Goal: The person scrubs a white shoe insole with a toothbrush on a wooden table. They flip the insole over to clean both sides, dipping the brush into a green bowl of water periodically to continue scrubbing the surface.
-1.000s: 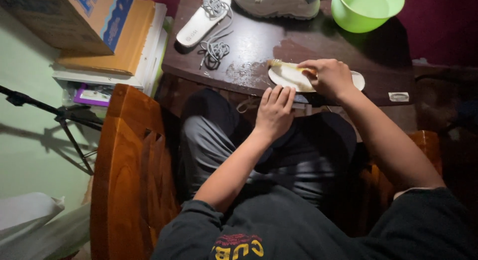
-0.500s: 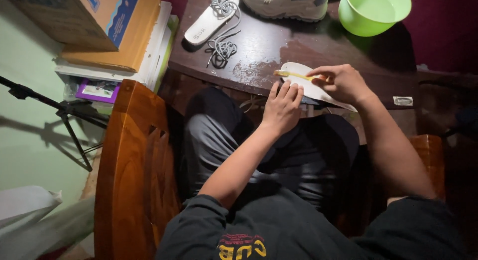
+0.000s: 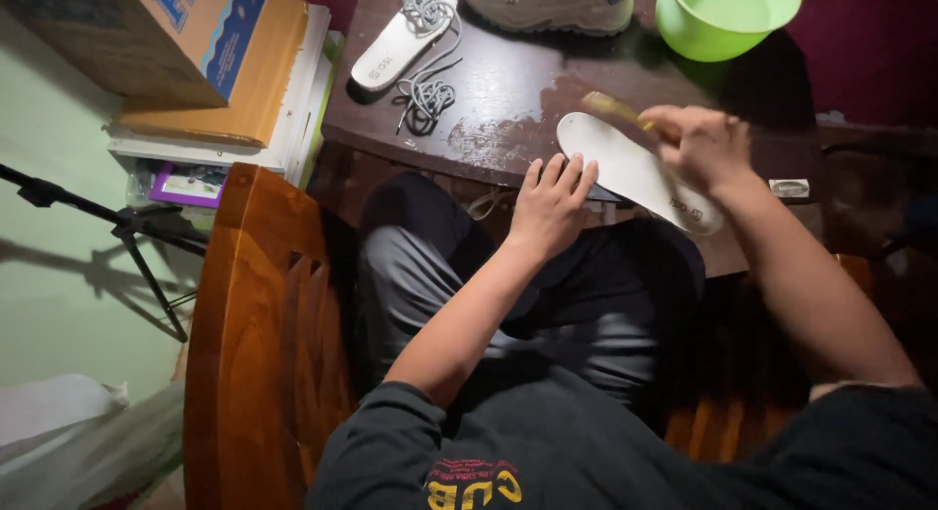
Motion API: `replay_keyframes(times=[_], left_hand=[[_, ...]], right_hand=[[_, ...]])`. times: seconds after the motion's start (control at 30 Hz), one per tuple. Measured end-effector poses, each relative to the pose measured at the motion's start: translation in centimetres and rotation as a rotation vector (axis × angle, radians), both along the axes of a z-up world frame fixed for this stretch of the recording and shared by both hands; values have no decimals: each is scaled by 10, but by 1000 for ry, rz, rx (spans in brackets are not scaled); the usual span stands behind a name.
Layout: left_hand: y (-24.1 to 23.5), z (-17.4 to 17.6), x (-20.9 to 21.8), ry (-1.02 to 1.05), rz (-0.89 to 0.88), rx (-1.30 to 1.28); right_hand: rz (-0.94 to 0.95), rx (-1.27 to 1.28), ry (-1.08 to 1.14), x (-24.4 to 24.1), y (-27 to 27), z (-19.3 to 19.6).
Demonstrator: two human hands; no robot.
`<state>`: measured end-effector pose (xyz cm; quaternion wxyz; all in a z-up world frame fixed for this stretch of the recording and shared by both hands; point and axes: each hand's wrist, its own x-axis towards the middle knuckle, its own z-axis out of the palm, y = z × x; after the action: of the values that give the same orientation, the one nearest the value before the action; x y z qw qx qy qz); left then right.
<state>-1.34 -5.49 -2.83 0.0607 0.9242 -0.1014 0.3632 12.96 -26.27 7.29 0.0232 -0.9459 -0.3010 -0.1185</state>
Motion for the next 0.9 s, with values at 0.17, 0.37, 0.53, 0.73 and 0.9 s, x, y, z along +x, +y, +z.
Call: replay_keyframes(times=[0.17,0.37,0.53,0.73,0.9], left_hand=[[-5,-4,7,-8,10,23],[-8,3,14,-69,-44,38],[-12,-11,21,-96,-61,25],[-10,-13,16,-56,-46,9],[-12,-9,15,-94,-14,21]], right_hand=[[16,87,225,-9,0,3],[-16,191,242,-6,8,-7],[-65,53,155,-14,14,6],[-11,117,302,-27,23,8],[-12,279,283,-48,36,39]])
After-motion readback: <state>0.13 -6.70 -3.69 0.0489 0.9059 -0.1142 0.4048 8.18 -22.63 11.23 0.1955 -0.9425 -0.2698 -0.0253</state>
